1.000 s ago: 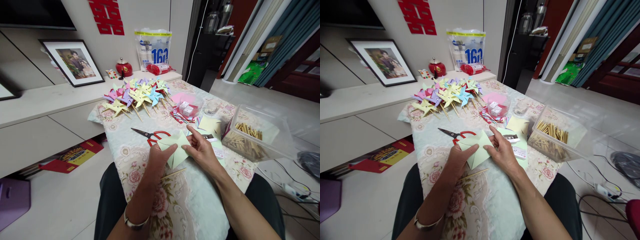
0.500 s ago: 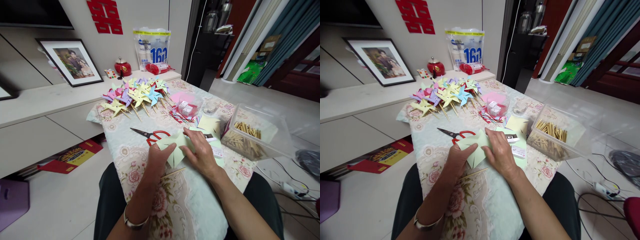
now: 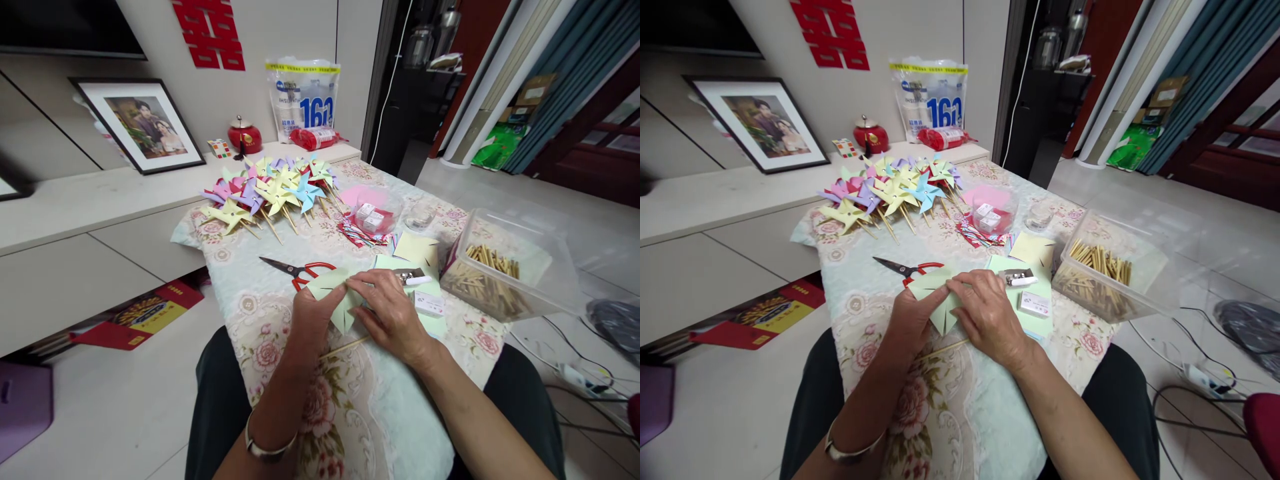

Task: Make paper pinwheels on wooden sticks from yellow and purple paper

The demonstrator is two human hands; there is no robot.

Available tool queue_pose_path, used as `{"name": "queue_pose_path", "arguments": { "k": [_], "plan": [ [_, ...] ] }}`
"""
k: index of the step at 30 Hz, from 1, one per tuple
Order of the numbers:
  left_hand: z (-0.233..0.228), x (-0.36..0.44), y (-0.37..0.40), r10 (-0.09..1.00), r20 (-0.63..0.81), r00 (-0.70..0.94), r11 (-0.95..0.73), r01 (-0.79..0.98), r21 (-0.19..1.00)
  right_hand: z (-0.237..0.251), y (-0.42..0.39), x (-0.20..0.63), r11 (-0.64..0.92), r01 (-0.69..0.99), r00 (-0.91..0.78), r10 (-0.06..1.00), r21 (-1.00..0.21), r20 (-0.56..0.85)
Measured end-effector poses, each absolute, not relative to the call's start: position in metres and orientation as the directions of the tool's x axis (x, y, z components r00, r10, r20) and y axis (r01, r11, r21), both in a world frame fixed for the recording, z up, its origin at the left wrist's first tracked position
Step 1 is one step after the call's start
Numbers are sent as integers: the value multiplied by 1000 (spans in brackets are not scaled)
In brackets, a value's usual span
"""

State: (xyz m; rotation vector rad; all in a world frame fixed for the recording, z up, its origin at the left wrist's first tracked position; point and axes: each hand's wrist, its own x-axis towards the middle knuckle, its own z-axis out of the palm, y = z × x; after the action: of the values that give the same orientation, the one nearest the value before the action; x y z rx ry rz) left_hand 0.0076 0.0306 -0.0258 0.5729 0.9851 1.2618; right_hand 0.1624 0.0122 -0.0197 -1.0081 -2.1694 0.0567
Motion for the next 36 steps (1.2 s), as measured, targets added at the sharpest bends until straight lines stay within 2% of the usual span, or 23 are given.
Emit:
{"name": "queue_pose_path", "arguments": {
  "k": [7,11,14,17,20,22,25,36],
  "plan": [
    [-25,7,32,964,-265,-4,220,-547,808,-18,12,163,697,624,-425,682,-353,595],
    [-23,5,31,959,-283,-12,229,-556,799,-15,10,162,712,580,-377,665,-395,645],
    [-18,3,30,950,-311,-18,250,-551,796,-12,9,163,678,554,-239,685,-483,688],
    [-13,2,28,942,-334,-39,260,-546,796,-13,11,167,602,487,-8,727,-633,686],
    [-9,1,27,942,-335,-32,259,-565,783,-19,15,172,521,286,210,785,-804,584],
    [-8,1,27,947,-320,-12,257,-566,783,-23,17,173,482,153,285,815,-863,505],
    [-6,1,26,957,-291,9,247,-559,792,-26,18,173,463,64,317,830,-884,458],
    [-7,-2,25,954,-293,64,274,-585,763,-28,18,173,451,-54,258,868,-891,424]
  ]
}}
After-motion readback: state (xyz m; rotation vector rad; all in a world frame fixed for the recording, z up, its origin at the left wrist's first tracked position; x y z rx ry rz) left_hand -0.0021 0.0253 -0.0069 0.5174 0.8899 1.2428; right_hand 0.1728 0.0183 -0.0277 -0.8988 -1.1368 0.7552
